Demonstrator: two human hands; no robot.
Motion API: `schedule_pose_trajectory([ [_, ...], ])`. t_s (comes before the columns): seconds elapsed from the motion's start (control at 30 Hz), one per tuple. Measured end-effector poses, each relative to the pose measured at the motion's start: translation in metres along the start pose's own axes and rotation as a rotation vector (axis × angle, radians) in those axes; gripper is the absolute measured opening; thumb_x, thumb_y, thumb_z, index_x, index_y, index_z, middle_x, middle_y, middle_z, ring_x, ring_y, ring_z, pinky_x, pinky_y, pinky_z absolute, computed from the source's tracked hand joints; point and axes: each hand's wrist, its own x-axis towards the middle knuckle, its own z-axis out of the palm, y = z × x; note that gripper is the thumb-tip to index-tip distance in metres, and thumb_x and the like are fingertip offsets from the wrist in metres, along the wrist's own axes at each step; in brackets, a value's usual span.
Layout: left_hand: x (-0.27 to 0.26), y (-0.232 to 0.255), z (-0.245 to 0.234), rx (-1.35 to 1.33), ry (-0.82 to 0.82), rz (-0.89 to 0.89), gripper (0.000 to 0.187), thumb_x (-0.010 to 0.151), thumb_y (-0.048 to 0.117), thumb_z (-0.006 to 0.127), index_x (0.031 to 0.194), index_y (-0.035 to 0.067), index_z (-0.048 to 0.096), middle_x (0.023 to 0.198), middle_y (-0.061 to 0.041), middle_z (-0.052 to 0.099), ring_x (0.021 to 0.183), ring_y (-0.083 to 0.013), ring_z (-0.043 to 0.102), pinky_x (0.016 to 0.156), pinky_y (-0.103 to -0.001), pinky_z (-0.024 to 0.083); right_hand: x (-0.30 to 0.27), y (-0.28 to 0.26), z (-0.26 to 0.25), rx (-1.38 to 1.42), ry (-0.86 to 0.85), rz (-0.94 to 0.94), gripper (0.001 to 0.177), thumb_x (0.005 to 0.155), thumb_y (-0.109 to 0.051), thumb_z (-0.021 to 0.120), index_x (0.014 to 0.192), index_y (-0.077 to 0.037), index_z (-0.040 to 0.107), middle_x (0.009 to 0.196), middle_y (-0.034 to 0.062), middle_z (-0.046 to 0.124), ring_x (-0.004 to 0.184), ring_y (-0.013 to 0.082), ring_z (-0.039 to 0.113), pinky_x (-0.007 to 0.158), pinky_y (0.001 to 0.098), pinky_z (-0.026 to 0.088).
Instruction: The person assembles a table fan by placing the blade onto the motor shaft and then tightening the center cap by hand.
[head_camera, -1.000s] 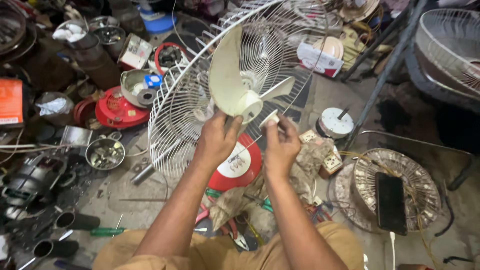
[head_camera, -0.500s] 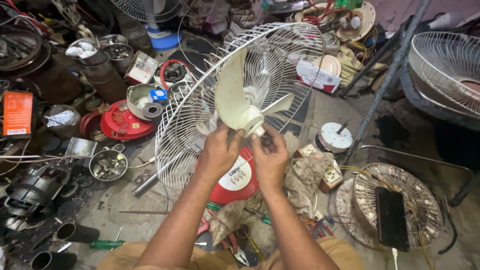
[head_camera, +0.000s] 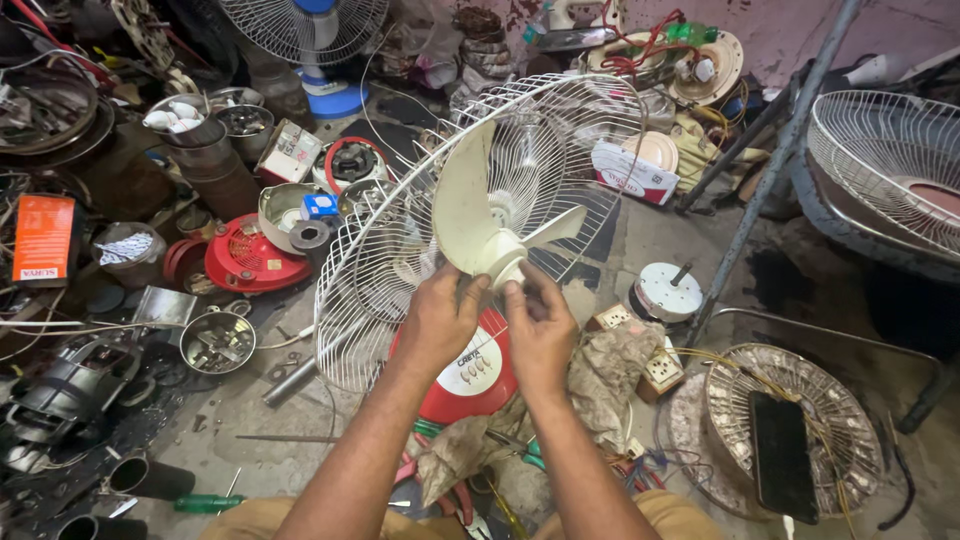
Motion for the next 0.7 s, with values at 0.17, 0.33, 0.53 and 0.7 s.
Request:
schedule_pose_trajectory([
  [0.17, 0.0, 0.003, -0.001, 0.001, 0.003, -0.004, 0.028, 0.098, 0.019, 0.062, 0.121, 0.003, 0.064, 0.107, -0.023, 0.074, 0.102, -0.0437, 0.069, 0.081, -0.049, 0.055, 0.001, -0.002, 0.003, 0.149, -0.004, 0.04, 0.038, 0.093, -0.006, 0.072, 0.13, -0.002, 0.065, 0.107, 0.009, 0.072, 0.091, 0.0086, 0.069, 0.079, 0.024, 0.061],
  [0.33, 0.0, 0.003, 0.003, -0.021, 0.043, 0.069, 0.03, 0.097, 0.021, 0.066, 0.121, 0.003, 0.064, 0.107, -0.023, 0.073, 0.101, -0.0422, 0.07, 0.081, -0.048, 0.055, -0.001, -0.009, -0.001, -0.312, 0.058, -0.445, 0.032, 0.089, 0.0, 0.072, 0.122, -0.001, 0.07, 0.121, 0.0129, 0.07, 0.109, 0.0164, 0.07, 0.09, 0.0304, 0.06],
  [0.53, -0.001, 0.001, 0.006, 0.021, 0.063, 0.023, 0.028, 0.094, 0.022, 0.07, 0.116, 0.004, 0.068, 0.1, -0.02, 0.075, 0.094, -0.0397, 0.073, 0.077, -0.046, 0.057, 0.001, -0.014, 0.0, 0.182, 0.007, -0.215, 0.037, 0.092, -0.006, 0.072, 0.126, 0.002, 0.061, 0.123, 0.0107, 0.067, 0.112, 0.0146, 0.068, 0.094, 0.0287, 0.058],
  [0.7, 0.001, 0.0, 0.005, -0.016, 0.055, 0.006, 0.029, 0.096, 0.024, 0.067, 0.116, 0.004, 0.068, 0.099, -0.019, 0.076, 0.091, -0.0384, 0.074, 0.075, -0.045, 0.057, 0.007, -0.007, -0.002, 0.041, 0.004, 0.045, 0.035, 0.089, -0.008, 0.073, 0.121, 0.002, 0.067, 0.106, 0.0085, 0.075, 0.087, 0.0112, 0.072, 0.073, 0.0244, 0.059],
])
